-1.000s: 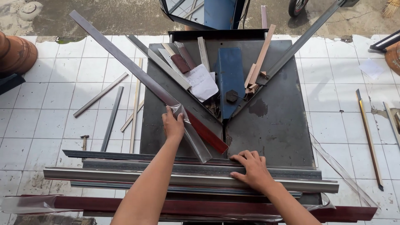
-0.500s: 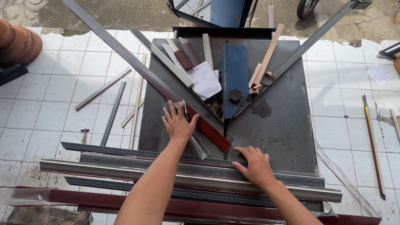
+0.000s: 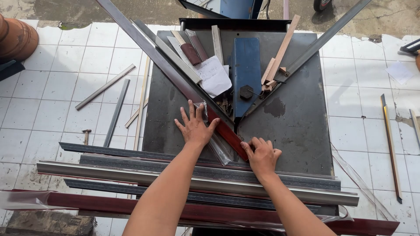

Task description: Measuring and marking frame molding pieces on a cutting jig in preparation for assembly.

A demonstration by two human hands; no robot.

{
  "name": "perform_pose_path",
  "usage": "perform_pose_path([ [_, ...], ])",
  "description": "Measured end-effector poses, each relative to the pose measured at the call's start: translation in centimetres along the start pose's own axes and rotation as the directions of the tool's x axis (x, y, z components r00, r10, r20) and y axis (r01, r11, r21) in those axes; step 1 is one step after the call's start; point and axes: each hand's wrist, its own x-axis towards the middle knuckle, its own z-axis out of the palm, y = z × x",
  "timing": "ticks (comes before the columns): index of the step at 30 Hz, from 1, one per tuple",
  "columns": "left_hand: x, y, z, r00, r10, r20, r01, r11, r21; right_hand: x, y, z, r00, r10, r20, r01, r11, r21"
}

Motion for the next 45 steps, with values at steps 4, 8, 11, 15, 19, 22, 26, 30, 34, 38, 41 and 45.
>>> perform_pose_path([
  [4,0.7,-0.5,0.7,1.0,-0.001,0.0,0.001,1.0,0.027,2.0,4.1,2.9,0.983,-0.034,-0.178,0.006,0.988,-0.156],
  [8,2.3,-1.1,0.7,0.999,0.017,-0.03,-0.017,1.0,0.006,3.4,5.6,-0.8,0.977,-0.008,-0.211,-0.029,0.985,-0.171],
  [11,3.8,-1.7,0.6,0.999,0.023,-0.035,-0.023,1.0,0.016,4.2,6.2,-2.0,0.995,0.035,-0.093,-0.052,0.982,-0.181],
  [15,5.7,-2.0,0.1,0.998,0.02,-0.053,-0.019,1.0,0.02,4.8,7.2,-1.2,1.0,0.015,-0.008,-0.016,0.985,-0.171],
  [19,7.0,-2.6,0.0,0.997,0.021,-0.078,-0.019,1.0,0.021,4.8,7.1,-0.9,0.999,-0.013,-0.042,0.005,0.985,-0.17],
  [22,6.8,-2.9,0.8,0.984,0.049,-0.171,-0.05,0.999,0.002,4.6,7.2,-0.6,0.998,-0.011,-0.069,-0.003,0.98,-0.2],
  [26,7.4,-3.3,2.1,0.979,0.048,-0.197,-0.045,0.999,0.019,4.9,8.2,0.7,0.995,-0.021,-0.098,0.0,0.977,-0.212],
  [30,5.3,-1.7,-0.8,0.997,0.035,-0.066,-0.033,0.999,0.029,5.0,8.3,0.8,0.99,-0.032,-0.136,0.003,0.978,-0.211],
  [34,4.0,-0.8,-2.4,0.997,-0.003,0.081,0.001,1.0,0.021,5.1,8.6,1.3,0.985,-0.052,-0.165,0.016,0.977,-0.213],
  [38,3.7,-0.7,-2.5,0.997,-0.001,0.083,-0.002,0.999,0.038,5.0,8.3,1.1,0.988,-0.032,-0.153,0.0,0.979,-0.202],
  [41,3.5,-0.7,-2.2,0.998,0.014,0.068,-0.019,0.998,0.067,5.2,8.3,1.2,0.986,-0.029,-0.167,-0.007,0.978,-0.209],
  [45,3.1,-0.5,-2.0,0.997,0.014,0.073,-0.019,0.997,0.072,5.0,8.3,1.1,0.987,-0.028,-0.16,-0.007,0.977,-0.212],
])
